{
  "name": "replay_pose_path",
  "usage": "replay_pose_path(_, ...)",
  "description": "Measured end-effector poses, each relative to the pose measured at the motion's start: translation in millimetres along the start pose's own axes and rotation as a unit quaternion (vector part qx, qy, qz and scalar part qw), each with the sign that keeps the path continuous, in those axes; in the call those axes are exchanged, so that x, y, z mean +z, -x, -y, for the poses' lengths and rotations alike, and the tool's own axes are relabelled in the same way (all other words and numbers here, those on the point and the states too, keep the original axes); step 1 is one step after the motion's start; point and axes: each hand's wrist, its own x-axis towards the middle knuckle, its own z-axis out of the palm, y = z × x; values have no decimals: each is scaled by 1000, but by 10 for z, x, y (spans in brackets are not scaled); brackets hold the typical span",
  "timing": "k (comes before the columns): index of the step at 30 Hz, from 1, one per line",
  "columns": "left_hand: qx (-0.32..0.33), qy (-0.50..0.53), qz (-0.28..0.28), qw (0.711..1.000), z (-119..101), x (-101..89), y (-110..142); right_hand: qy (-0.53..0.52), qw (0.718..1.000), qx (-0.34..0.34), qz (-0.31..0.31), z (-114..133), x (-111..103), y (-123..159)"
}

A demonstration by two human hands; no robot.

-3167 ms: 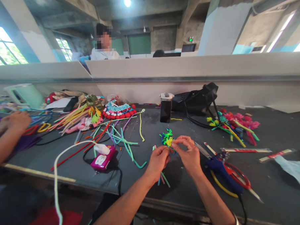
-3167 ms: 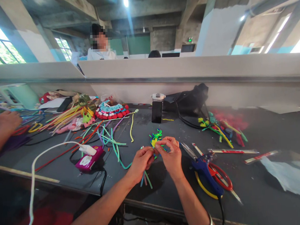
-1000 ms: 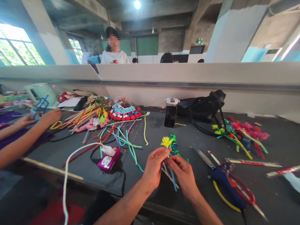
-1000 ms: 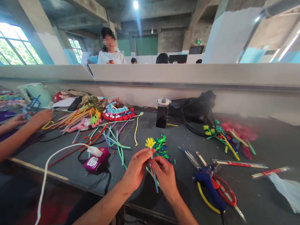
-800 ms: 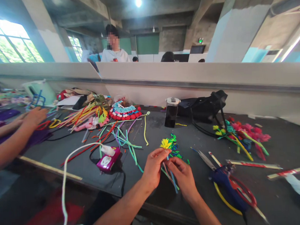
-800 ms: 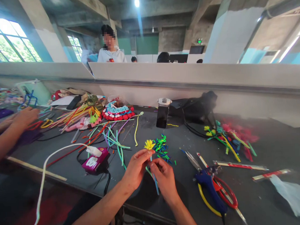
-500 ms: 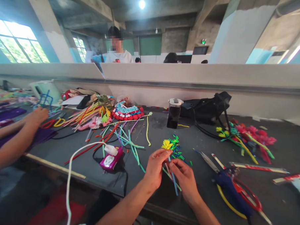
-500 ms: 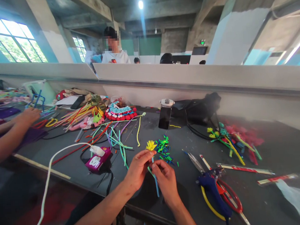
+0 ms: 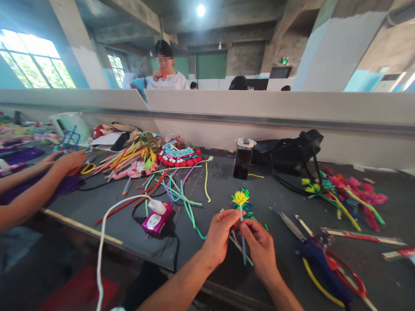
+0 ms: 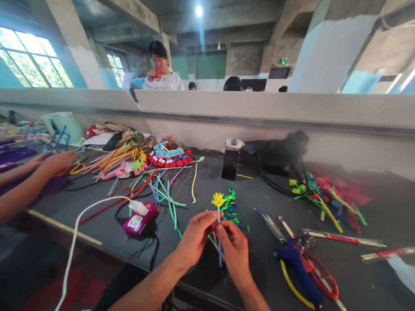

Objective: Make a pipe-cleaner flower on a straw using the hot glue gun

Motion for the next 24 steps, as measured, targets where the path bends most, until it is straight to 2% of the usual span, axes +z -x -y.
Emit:
replay_pose_path(6,12,-39,4,999,4,1,9,-80,995,26,48,10,14,-11)
replay_pose_path(10,39,-61,14,997,-6,9,14,-113,990,57,59,-10,22,-3)
replay_pose_path(18,75,-74,-15,994,13,8,-16,-84,993,58,54,-25,5,9)
replay_pose_path(24,62,-78,-17,995,5,13,-22,-84,995,35,48,45,15,-3)
